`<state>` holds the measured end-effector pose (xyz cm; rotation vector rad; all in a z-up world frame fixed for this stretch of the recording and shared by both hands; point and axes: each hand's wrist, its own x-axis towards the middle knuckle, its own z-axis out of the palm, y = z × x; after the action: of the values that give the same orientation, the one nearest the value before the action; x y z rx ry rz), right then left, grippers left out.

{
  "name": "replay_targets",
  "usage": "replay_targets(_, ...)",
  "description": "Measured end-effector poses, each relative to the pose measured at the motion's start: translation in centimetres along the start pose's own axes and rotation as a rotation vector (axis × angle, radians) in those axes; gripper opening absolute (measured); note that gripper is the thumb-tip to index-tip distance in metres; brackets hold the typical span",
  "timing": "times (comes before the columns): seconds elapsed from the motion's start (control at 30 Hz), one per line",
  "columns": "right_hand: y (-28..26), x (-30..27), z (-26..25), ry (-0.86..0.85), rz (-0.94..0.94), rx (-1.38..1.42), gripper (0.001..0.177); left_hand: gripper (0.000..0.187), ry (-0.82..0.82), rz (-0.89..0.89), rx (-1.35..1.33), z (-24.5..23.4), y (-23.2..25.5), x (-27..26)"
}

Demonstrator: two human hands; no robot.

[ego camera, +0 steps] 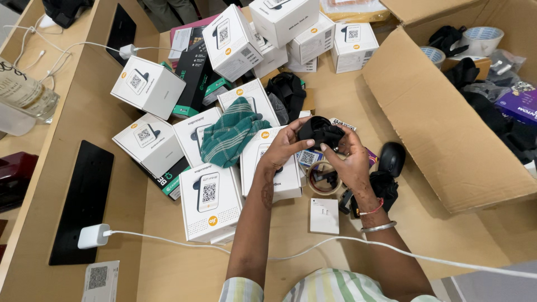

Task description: The person sorts through a cluttered workspace of electronic components, picking up and inspecting black plastic mounts, straps, and accessories before placing a component into a small plastic bag.

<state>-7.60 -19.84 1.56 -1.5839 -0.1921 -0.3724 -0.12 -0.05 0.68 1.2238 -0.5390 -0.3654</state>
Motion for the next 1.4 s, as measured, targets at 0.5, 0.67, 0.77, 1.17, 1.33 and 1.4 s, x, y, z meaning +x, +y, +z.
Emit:
replay_targets(0.5, 0.8, 1.0, -1.6, -0.08, 0.223, 0.268, 0.057, 0.058, 0.175, 0.059, 0.218, 3.6, 0.2, 0.8)
replay_targets(0.67, 1.0, 1.5, -3.8, -0.044, 0.302, 0.266, 0.058, 0.056, 0.143, 0.091, 0.286, 5.6, -1.0, 1.9)
replay_targets(0.77, 0.9, 2.4, -5.7, -0.013, 0.384, 0.292, 0.056, 0.056, 0.142, 0.064, 0.383, 7.2, -1.1, 3.5)
replay_targets(1.17, -0.3, 6.2, -18.1, 0.04, 0.247, 0.005, 0.052, 0.058, 0.108, 0.136, 0.761, 15.0, -3.7, 14.0)
replay_targets(1.33, 0.6, 9.2, -24.6, 0.078, 0.203, -0.106, 0.056, 0.062, 0.192, 0.082, 0.743, 20.1, -4.2, 18.9)
replay_targets(1.4, 1.1, 10.6, -27.1, 0.094, 0.196, -0.123, 0.054, 0.066, 0.23, 0.052, 0.734, 22.1, -4.7, 20.8)
